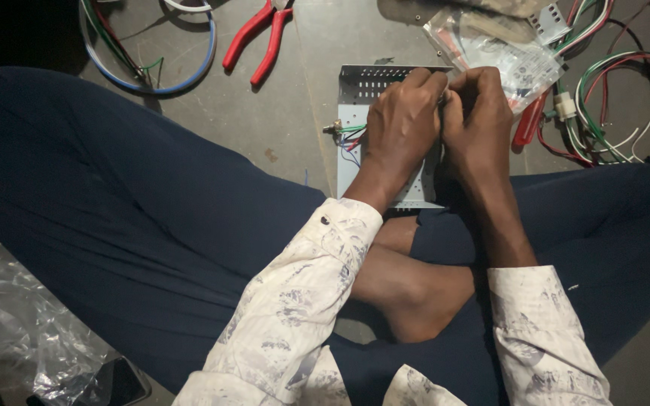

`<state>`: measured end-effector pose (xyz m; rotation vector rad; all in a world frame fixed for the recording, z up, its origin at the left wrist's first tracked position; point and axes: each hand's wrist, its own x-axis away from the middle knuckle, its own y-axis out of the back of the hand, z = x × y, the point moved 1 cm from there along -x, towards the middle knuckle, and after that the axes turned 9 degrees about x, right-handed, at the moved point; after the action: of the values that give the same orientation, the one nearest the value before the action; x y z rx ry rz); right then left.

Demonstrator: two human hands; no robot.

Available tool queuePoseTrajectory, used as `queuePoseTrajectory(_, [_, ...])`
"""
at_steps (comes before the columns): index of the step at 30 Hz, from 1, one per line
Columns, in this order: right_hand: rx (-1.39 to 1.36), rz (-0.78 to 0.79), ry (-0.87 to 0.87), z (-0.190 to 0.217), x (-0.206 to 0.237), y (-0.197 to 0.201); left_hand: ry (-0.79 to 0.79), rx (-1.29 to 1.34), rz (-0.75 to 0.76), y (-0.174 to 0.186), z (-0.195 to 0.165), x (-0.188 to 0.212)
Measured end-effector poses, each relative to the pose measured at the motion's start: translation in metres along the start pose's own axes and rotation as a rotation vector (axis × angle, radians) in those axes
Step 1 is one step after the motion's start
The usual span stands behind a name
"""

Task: The person sits on the floor assembling an electrical component, likely a power strip, by connecting wires to terminals inside a metal casing. They use a screwdriver to tighten connections and pliers to strip or adjust wires, handling multiple colored wires and electrical parts.

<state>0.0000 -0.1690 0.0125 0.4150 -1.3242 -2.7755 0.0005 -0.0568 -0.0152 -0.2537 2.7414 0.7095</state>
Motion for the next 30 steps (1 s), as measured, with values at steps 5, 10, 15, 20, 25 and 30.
queuePoseTrajectory(5, [-0.052,0.008,-0.011,0.0003,-0.0004,-0.0003,-0.003,-0.003,0.001,-0.0008,0.0002,-0.0002])
queuePoseTrajectory(10, [-0.03,0.009,-0.007,0.0002,-0.0007,-0.0006,-0.002,-0.019,0.016,-0.0007,0.0008,0.0006])
queuePoseTrajectory(15, [0.034,0.015,0.002,0.0005,0.0013,0.0008,-0.008,-0.01,0.009,-0.0009,0.0008,0.0])
queuePoseTrajectory(20, [0.054,0.012,0.023,0.0023,0.0007,0.0009,-0.018,-0.003,-0.004,-0.0012,0.0003,0.0])
queuePoseTrajectory(25, [0.029,0.011,-0.013,0.0042,-0.0012,0.0004,-0.019,0.005,0.006,-0.0007,0.0006,0.0002])
queuePoseTrajectory(30, [0.064,0.005,0.011,0.0061,-0.003,0.0007,-0.034,0.0,0.013,0.0004,0.0015,-0.0004])
